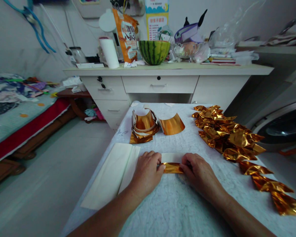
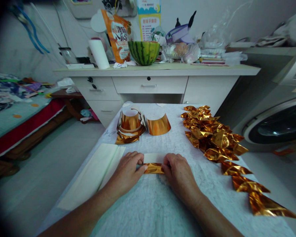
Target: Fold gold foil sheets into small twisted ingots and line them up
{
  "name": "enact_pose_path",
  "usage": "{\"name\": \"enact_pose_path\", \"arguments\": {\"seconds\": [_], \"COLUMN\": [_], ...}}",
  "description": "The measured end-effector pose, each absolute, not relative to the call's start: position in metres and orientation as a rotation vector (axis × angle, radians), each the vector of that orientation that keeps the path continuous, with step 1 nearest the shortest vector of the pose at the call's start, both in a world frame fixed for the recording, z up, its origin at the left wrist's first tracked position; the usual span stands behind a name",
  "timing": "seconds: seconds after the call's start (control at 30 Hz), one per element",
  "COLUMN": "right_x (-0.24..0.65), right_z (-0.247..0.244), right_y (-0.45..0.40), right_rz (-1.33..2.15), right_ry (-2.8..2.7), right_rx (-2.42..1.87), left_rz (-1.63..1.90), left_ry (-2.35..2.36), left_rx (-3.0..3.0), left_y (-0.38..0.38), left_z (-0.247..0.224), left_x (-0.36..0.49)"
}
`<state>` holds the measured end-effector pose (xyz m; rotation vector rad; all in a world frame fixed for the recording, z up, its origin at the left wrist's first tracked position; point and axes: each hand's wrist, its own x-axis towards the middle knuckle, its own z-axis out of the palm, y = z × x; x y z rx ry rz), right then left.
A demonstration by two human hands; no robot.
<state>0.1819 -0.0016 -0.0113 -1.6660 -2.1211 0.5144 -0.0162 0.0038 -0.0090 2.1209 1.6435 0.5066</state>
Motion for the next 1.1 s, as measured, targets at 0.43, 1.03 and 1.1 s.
{"name": "enact_pose_path", "arguments": {"seconds": [0.43,1.03,1.1], "right_x": [0.1815,0.1801,0.1802], "right_z": [-0.0115,-0.0142,-0.0141], "right_y": [-0.0008,0.0000,0.0001], "right_rz": [0.500,0.490,0.491], "right_ry": [-2.124,-2.126,-2.128], "right_rx": [-1.691,-1.717,-1.722], "left_rz": [0.516,0.563,0.572], "left_ry": [1.666,1.647,1.649], "left_rx": [2.134,2.094,2.090], "left_y": [0.0043,0.0061,0.0057], "left_z": [-0.0123,-0.0130,-0.0138], "left_x": [-0.0157,-0.0160,-0.0169]}}
